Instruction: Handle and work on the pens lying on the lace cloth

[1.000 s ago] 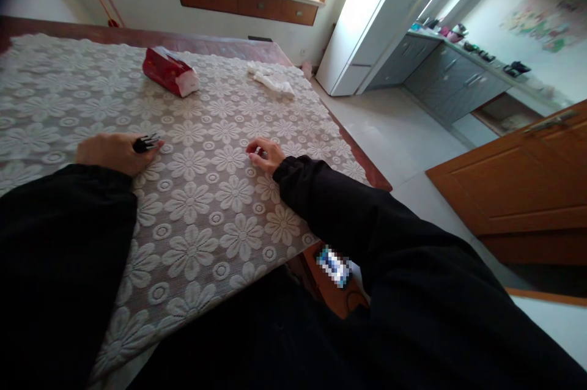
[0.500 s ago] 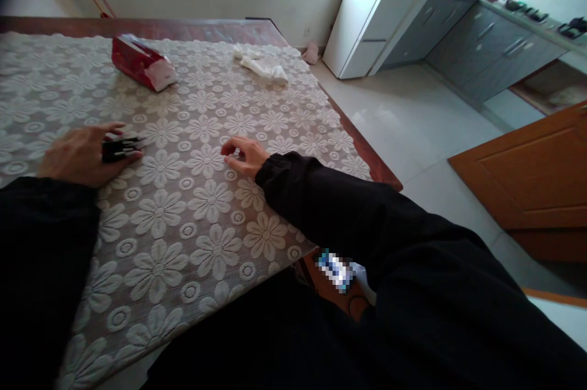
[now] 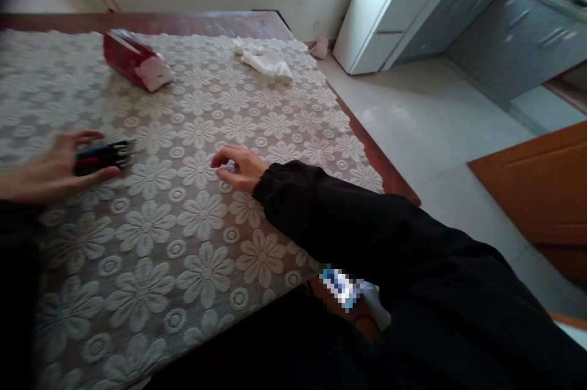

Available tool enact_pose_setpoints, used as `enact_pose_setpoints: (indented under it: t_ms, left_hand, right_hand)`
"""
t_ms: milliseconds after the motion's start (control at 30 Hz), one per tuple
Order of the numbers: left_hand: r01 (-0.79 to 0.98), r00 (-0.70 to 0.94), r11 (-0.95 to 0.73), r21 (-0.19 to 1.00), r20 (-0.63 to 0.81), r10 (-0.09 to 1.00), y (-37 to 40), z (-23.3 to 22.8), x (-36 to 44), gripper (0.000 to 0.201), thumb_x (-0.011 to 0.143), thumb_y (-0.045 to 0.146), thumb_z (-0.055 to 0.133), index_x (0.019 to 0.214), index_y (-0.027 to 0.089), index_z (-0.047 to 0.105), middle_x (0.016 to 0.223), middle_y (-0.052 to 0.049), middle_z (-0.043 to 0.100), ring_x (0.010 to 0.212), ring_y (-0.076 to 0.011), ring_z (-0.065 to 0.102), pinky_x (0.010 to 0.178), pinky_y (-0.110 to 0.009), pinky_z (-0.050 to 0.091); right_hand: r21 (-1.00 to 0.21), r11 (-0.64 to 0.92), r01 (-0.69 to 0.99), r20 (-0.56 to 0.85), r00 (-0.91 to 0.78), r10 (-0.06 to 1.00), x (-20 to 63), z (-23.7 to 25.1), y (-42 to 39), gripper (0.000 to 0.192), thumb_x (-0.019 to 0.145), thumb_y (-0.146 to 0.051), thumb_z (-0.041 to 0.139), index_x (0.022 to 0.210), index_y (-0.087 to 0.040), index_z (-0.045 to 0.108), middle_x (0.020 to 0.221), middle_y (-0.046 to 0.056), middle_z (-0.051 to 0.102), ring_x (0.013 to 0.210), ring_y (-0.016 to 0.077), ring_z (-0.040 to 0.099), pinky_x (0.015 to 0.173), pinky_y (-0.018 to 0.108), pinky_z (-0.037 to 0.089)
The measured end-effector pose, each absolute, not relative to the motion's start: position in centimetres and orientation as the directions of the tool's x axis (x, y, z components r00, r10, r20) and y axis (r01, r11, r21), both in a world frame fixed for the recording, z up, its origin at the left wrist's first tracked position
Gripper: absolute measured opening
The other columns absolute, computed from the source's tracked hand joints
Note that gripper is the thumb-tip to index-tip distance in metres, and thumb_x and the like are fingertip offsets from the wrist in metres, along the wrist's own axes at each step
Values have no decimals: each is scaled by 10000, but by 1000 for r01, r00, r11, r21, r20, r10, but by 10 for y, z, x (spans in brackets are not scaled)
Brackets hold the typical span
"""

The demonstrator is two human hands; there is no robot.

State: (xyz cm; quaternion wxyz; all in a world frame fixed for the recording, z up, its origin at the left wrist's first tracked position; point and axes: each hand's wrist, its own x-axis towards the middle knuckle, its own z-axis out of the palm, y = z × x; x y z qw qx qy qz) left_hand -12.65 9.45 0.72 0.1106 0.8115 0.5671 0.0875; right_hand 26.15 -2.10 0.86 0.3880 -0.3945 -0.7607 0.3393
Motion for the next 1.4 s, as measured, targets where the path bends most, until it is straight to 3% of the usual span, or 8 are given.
enact_pose_setpoints:
  t_ms: [67, 167, 500, 633, 867, 1067, 1200, 1400]
  left_hand:
    - [904, 411, -394, 166, -78, 908, 75, 17, -108, 1050, 853, 893, 130, 1526, 120, 359, 1583, -173, 370, 1452, -378, 352, 1196, -608, 242]
    - [932, 360, -357, 56, -69, 930, 60, 20, -84, 815, 999, 654, 86, 1602, 114, 187, 1680, -118, 125, 1553, -323, 64, 1243, -595, 53]
    - [912, 408, -408, 43, 13, 913, 54, 19, -81, 801, 1002, 656, 216, 1619, 153, 138, 1676, -75, 153, 1555, -284, 93, 1268, -520, 67]
    - [936, 347, -346, 67, -15, 938, 67, 16, -84, 743, 1011, 646, 219, 1609, 205, 218, 1680, -71, 129, 1552, -325, 87, 1248, -586, 63]
    - [834, 537, -535, 134, 24, 843, 84, 15, -97, 620, 1035, 441, 290, 1606, 212, 218, 1674, -79, 169, 1552, -292, 112, 1243, -592, 68]
    - [769, 582, -613, 182, 199, 789, 71, 16, -108, 441, 1016, 359, 380, 1367, 221, 609, 1559, -85, 445, 1482, -297, 330, 1216, -563, 241]
    - [722, 652, -687, 85, 249, 716, 76, 26, -100, 327, 998, 293, 436, 1200, 247, 690, 1337, -71, 654, 1319, -270, 528, 1196, -531, 282]
    - [691, 700, -718, 80, 170, 693, 87, 37, -95, 236, 924, 310, 527, 1059, 251, 711, 1124, -60, 720, 1083, -250, 640, 1017, -401, 464]
  right_hand:
    - [-823, 448, 350, 319, -368, 874, 260, 11, -23, 156, 853, -272, 578, 940, -164, 650, 934, 52, 628, 834, 159, 572, 700, 277, 443]
    - [-824, 427, 373, 306, -342, 888, 261, 9, -23, 152, 867, -291, 585, 935, -177, 659, 930, 51, 643, 789, 154, 571, 693, 285, 441]
    - [-832, 388, 397, 273, -317, 908, 262, 5, -23, 189, 881, -365, 578, 909, -202, 669, 905, 56, 665, 749, 169, 576, 640, 302, 431]
    - [-836, 361, 414, 236, -324, 916, 261, 5, -22, 205, 865, -397, 581, 896, -218, 675, 903, 67, 673, 745, 185, 581, 647, 325, 446]
    - [-843, 339, 417, 214, -319, 924, 261, 13, -22, 214, 866, -409, 570, 891, -223, 673, 898, 67, 678, 761, 198, 593, 656, 327, 455]
    - [-846, 324, 423, 205, -304, 930, 261, 7, -22, 241, 851, -424, 595, 919, -209, 683, 870, 47, 679, 697, 167, 567, 660, 312, 443]
    - [-903, 202, 379, 55, -364, 930, 265, 10, -5, 338, 816, -473, 649, 999, -192, 689, 894, 41, 703, 686, 140, 591, 648, 278, 459]
    - [-898, -42, 438, -296, -531, 794, 274, 44, 43, 319, 812, -403, 735, 1000, -157, 658, 904, 58, 727, 692, 137, 664, 575, 230, 493]
